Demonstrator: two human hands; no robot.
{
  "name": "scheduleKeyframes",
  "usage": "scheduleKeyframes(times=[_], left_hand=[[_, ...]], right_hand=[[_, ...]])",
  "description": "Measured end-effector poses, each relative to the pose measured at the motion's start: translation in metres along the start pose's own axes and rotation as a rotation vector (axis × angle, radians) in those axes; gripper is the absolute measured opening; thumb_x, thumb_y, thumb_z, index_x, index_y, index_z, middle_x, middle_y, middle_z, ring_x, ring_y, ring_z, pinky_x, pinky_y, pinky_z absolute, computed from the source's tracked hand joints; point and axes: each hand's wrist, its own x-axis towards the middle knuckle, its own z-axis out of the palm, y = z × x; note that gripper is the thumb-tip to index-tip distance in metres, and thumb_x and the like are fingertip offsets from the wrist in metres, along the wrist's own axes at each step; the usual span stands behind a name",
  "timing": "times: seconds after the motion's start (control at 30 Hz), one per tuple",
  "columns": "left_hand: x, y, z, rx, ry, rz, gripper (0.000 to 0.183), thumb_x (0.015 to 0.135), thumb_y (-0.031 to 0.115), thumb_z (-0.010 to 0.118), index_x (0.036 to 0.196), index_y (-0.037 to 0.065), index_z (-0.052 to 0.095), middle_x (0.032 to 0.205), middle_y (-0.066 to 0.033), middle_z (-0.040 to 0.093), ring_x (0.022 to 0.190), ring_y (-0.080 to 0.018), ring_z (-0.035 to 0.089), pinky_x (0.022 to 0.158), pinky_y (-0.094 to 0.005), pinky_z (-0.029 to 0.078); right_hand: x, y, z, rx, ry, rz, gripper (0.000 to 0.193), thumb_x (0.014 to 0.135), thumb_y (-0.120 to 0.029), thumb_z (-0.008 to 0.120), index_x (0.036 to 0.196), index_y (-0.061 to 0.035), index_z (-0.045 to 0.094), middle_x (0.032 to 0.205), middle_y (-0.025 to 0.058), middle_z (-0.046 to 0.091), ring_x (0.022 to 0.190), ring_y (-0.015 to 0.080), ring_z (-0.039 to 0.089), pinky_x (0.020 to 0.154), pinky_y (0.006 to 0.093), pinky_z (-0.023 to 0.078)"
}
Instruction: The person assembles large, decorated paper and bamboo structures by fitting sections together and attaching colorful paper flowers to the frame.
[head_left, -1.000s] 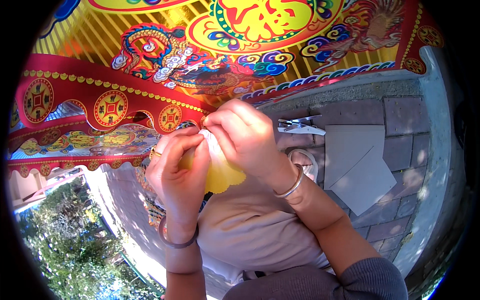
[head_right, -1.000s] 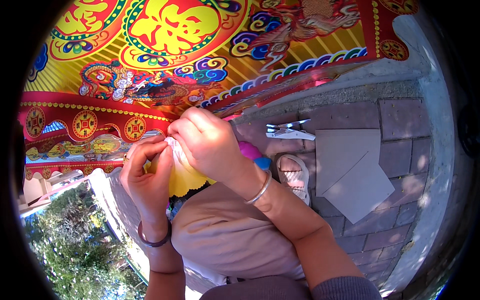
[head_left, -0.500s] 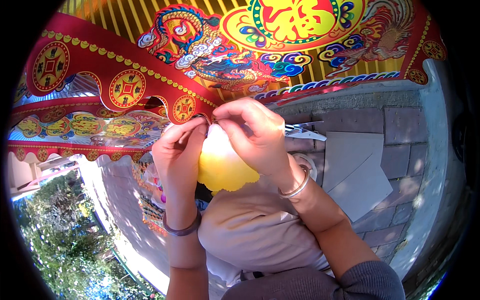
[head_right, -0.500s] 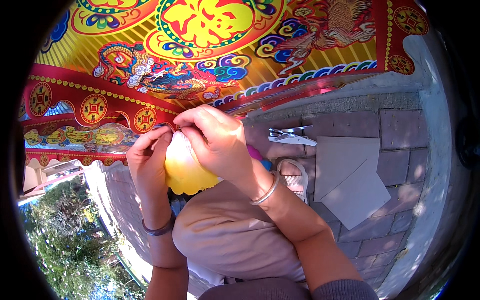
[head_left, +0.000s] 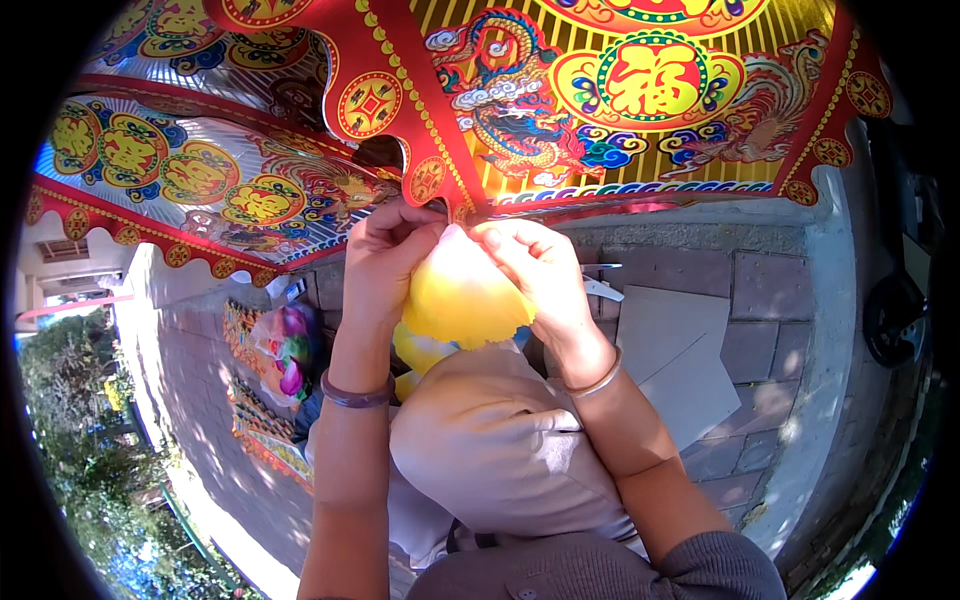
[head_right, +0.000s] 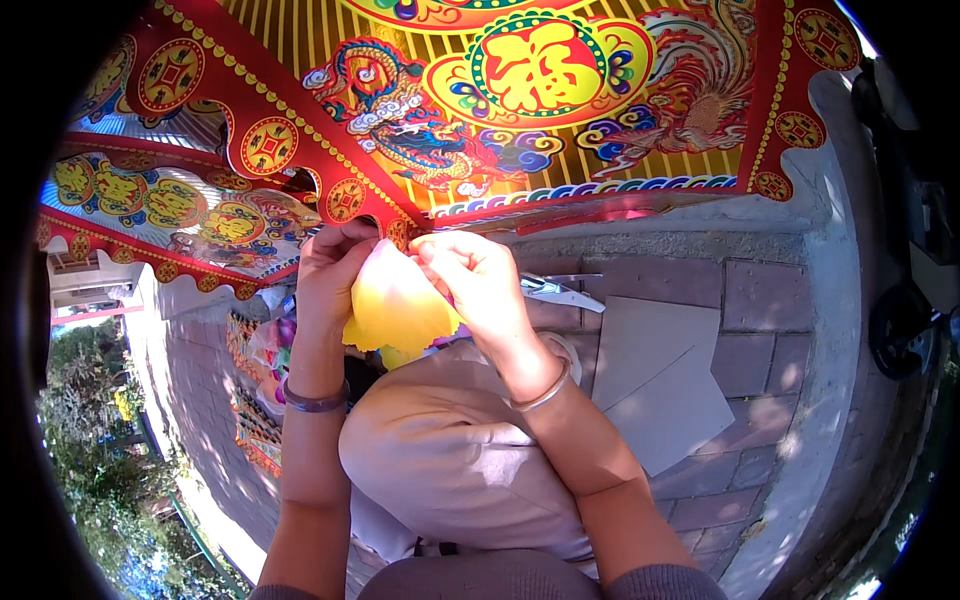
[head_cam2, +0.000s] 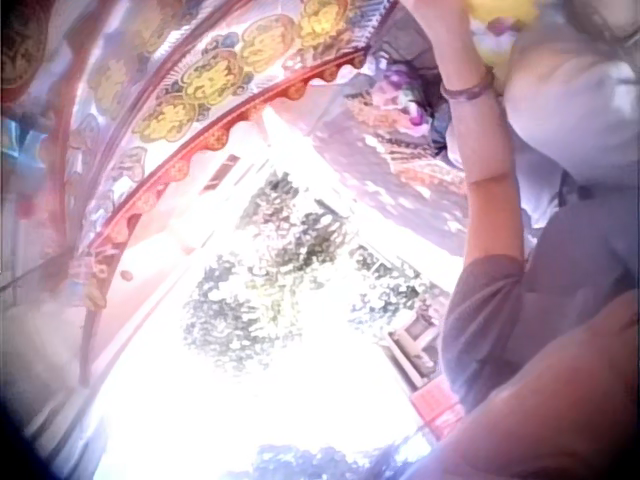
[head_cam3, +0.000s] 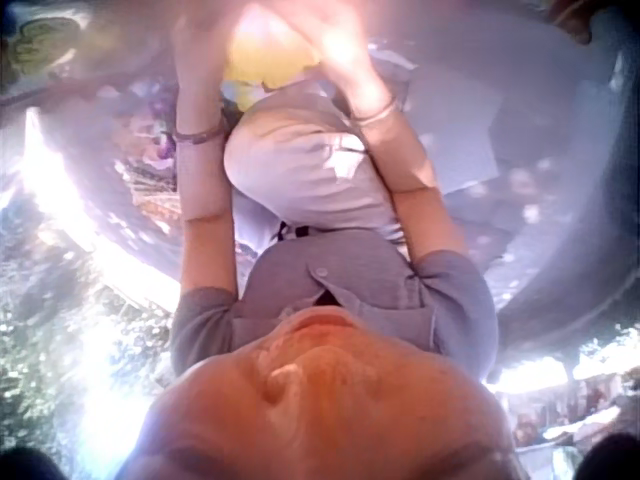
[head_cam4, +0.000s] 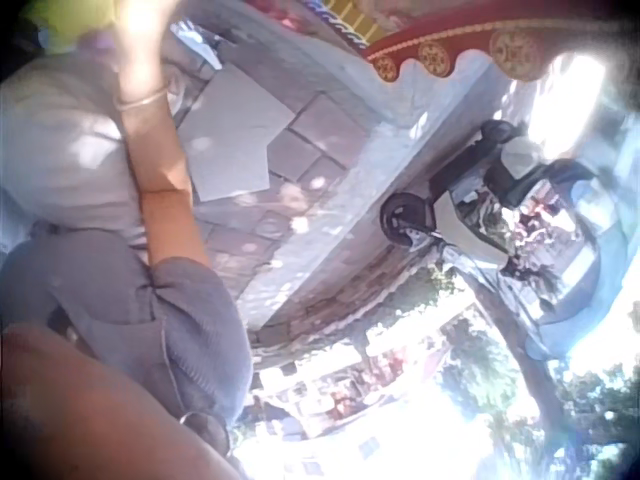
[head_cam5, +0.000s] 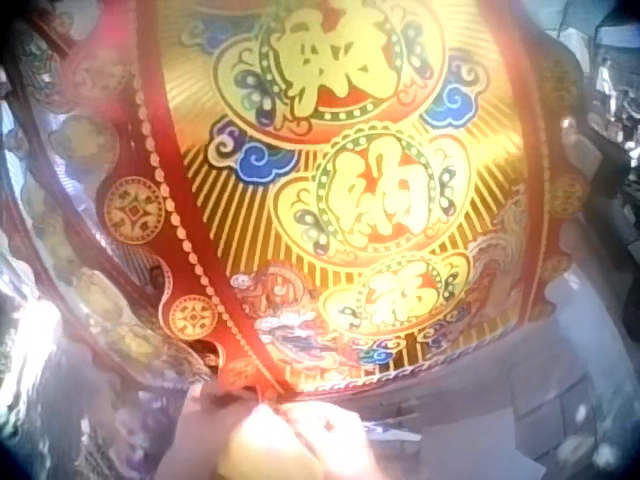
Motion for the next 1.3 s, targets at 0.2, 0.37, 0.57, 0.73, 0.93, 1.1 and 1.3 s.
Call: scheduleKeyframes(times=[0.2, 0.37, 0.57, 0.73, 0.93, 1.1, 1.3], left_hand=[[0.004, -0.006, -0.014, 0.093, -0.144, 0.093, 0.012, 0.078, -0.002, 0.071, 0.089, -0.002, 0.067, 0.085, -0.0064, 0.068, 0.072, -0.009, 0.063, 0.063, -0.0223, 0.05], [0.008, -0.004, -0.031, 0.562, -0.233, 0.48, 0.022, 0.072, 0.011, 0.075, 0.089, -0.001, 0.067, 0.08, -0.006, 0.065, 0.072, -0.0112, 0.062, 0.062, -0.0236, 0.048], [0.008, 0.003, -0.015, 0.984, -0.118, 1.042, 0.025, 0.064, 0.011, 0.073, 0.087, 0.002, 0.066, 0.075, -0.0079, 0.061, 0.072, -0.0207, 0.06, 0.063, -0.029, 0.048], [0.005, -0.026, -0.04, 0.665, -0.047, 0.507, 0.024, 0.071, 0.007, 0.069, 0.093, 0.002, 0.066, 0.092, -0.0079, 0.063, 0.08, -0.0195, 0.06, 0.07, -0.0285, 0.048], [0.0, -0.016, -0.034, 1.103, -0.133, 0.754, 0.032, 0.085, 0.016, 0.059, 0.113, 0.003, 0.055, 0.113, -0.0091, 0.058, 0.098, -0.0212, 0.057, 0.085, -0.0317, 0.047], [0.012, -0.02, -0.033, 0.996, -0.074, 0.695, 0.031, 0.086, 0.017, 0.058, 0.114, 0.004, 0.054, 0.113, -0.0092, 0.058, 0.1, -0.0217, 0.056, 0.086, -0.033, 0.047], [0.028, -0.03, -0.016, 0.913, -0.109, 0.633, 0.032, 0.088, 0.019, 0.057, 0.116, 0.005, 0.052, 0.113, -0.0094, 0.057, 0.101, -0.0222, 0.056, 0.088, -0.0346, 0.046]], right_hand=[[0.017, 0.027, -0.008, 0.529, -0.173, 0.227, 0.025, 0.093, -0.016, 0.058, 0.11, 0.0025, 0.062, 0.102, 0.0081, 0.066, 0.087, 0.0154, 0.065, 0.078, 0.0273, 0.052], [0.017, 0.043, 0.009, 0.654, -0.143, 0.334, 0.032, 0.092, -0.022, 0.059, 0.115, 0.0007, 0.056, 0.108, 0.0119, 0.064, 0.098, 0.0219, 0.062, 0.085, 0.0357, 0.051], [0.003, 0.042, 0.024, 0.383, -0.201, 0.077, 0.028, 0.092, -0.021, 0.059, 0.111, -0.0007, 0.057, 0.103, 0.0139, 0.065, 0.094, 0.0267, 0.063, 0.083, 0.0392, 0.051], [0.025, 0.069, 0.011, 0.939, -0.164, 0.439, 0.026, 0.09, -0.02, 0.062, 0.108, -0.0009, 0.059, 0.099, 0.0143, 0.066, 0.09, 0.0275, 0.065, 0.08, 0.04, 0.053], [0.029, 0.058, 0.01, 1.053, -0.243, 0.499, 0.026, 0.09, -0.022, 0.063, 0.106, -0.0019, 0.061, 0.098, 0.0133, 0.067, 0.087, 0.0269, 0.066, 0.08, 0.0391, 0.053], [0.035, 0.067, 0.018, 1.073, -0.336, 0.42, 0.03, 0.094, -0.028, 0.055, 0.108, -0.0026, 0.061, 0.102, 0.0124, 0.067, 0.091, 0.0272, 0.064, 0.082, 0.0422, 0.052], [0.015, 0.052, 0.006, 0.906, -0.557, 0.043, 0.031, 0.093, -0.023, 0.056, 0.118, -0.0037, 0.057, 0.119, 0.0108, 0.059, 0.111, 0.0228, 0.057, 0.092, 0.0389, 0.048]])
